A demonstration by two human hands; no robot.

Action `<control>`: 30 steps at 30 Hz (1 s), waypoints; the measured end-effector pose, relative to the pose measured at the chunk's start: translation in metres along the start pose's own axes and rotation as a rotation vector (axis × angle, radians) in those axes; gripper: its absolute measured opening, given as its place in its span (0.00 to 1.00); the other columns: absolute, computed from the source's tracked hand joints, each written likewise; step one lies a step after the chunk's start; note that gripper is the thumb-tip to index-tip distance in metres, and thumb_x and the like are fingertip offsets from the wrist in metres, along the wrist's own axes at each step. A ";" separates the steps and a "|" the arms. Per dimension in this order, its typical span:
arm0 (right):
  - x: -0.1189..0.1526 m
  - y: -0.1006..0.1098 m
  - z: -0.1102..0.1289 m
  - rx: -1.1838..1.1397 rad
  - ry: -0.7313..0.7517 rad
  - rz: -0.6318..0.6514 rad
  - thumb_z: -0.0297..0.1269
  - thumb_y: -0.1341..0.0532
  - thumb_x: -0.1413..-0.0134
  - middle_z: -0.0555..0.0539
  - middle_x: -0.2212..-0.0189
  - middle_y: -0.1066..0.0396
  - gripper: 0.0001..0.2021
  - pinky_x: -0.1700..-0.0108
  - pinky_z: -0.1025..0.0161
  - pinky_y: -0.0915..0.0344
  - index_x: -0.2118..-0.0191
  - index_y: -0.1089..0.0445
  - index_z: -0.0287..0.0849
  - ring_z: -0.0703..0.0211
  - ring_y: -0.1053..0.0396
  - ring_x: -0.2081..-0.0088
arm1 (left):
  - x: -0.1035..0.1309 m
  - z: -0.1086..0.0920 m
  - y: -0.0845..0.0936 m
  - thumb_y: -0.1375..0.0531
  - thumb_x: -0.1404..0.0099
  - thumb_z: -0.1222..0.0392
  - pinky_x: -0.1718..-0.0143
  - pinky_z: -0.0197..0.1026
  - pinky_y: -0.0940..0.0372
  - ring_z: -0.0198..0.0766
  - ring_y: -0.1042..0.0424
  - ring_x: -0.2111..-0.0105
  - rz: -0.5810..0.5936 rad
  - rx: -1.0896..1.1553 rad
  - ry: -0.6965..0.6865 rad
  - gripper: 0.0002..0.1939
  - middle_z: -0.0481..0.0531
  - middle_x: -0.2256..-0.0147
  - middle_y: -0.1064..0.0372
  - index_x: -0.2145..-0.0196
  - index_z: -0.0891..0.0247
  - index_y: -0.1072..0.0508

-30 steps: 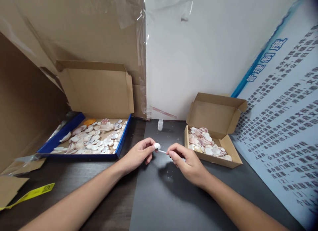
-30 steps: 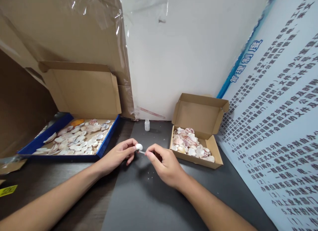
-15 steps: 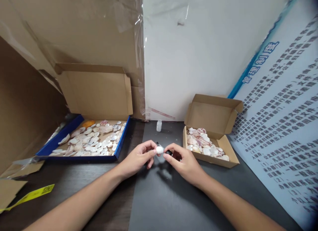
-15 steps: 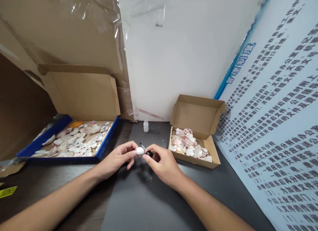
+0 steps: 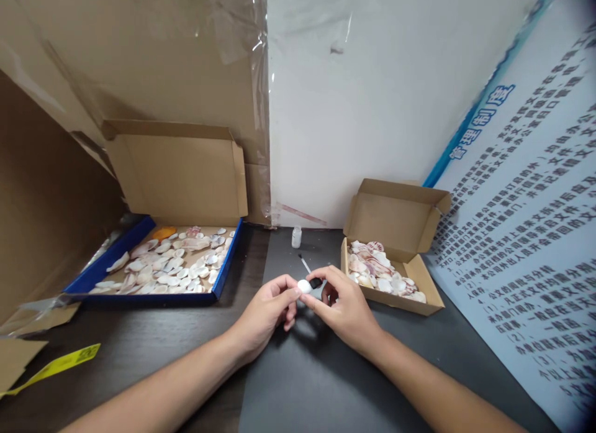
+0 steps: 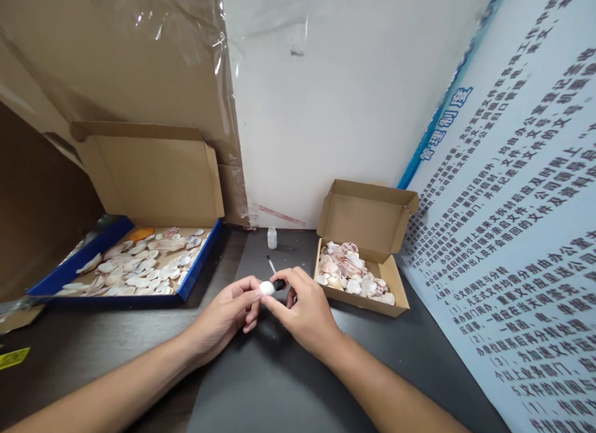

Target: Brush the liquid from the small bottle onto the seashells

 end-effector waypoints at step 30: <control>0.000 0.000 0.008 0.027 0.065 0.060 0.32 0.34 0.50 0.51 0.67 0.34 0.09 0.68 0.66 0.39 0.61 0.27 0.45 0.65 0.37 0.72 | 0.008 -0.026 -0.002 0.39 0.36 0.53 0.73 0.33 0.47 0.30 0.43 0.74 -0.002 -0.413 -0.223 0.13 0.47 0.73 0.40 0.71 0.65 0.34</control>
Point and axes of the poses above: each hand's wrist, its own x-axis away from the middle knuckle, its own y-axis out of the back of the hand, z = x × y, the point moved 8 cm from there along -x, towards the middle knuckle
